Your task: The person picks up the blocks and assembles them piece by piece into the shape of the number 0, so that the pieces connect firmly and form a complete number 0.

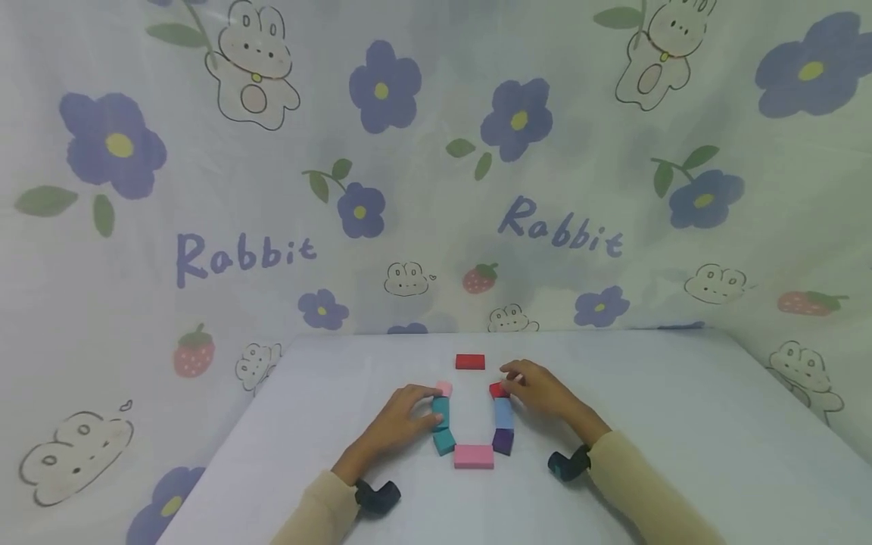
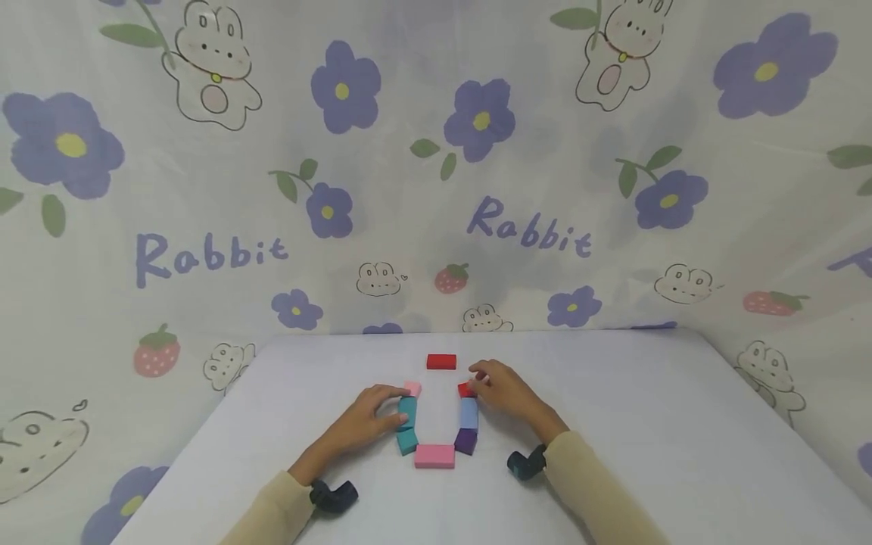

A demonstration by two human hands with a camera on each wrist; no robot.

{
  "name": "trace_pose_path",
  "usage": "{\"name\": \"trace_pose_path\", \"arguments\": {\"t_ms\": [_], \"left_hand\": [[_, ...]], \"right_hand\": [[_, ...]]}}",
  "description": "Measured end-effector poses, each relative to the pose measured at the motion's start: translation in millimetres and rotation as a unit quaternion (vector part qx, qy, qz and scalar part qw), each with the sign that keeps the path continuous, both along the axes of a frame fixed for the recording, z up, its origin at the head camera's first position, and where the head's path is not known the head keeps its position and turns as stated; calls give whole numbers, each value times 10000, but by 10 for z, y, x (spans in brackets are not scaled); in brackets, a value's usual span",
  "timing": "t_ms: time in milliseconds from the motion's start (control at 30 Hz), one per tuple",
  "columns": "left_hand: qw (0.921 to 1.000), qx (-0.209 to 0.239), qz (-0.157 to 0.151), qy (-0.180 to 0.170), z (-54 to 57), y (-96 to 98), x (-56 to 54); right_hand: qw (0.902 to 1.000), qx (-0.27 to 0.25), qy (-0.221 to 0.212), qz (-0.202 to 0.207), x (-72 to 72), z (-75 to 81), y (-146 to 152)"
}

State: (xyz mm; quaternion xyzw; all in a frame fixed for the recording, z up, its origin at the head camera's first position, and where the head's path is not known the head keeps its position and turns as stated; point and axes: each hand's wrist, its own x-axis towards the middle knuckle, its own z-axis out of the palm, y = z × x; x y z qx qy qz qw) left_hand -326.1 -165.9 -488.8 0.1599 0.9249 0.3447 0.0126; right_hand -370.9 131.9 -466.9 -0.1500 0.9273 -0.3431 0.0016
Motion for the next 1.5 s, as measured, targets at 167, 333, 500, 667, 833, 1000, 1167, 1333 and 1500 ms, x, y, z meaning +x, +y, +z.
{"name": "trace_pose_path", "arguments": {"t_ms": [167,333,500,667,833,1000,1167,1333,1500], "left_hand": [[10000,-37,11,-12,2,27,1],[9999,-73,62,40,15,30,-9],[9998,-48,205,-49,2,33,-14],[9998,-51,204,-72,-12,0,-5],[9999,-58,106,-18,-18,-22,-17],[10000,-37,-33,33,-6,-19,-17],[9999,25,-149,63,22,-22,-7],[9998,-41,-176,109,12,-12,-23],[9998,34,-171,95,15,-4,-16]], "right_hand": [[9991,247,335,23,-101,118,-3],[9987,419,279,100,-185,233,-79],[9982,537,121,231,-249,300,-184],[9970,674,-48,388,-327,367,-327],[9953,723,-89,646,-409,432,-444],[9926,1025,-156,632,-470,439,-543],[9908,1215,-267,529,-524,401,-606],[9904,1262,-302,484,-555,379,-647],[9890,1387,-266,444,-578,326,-690]]}}
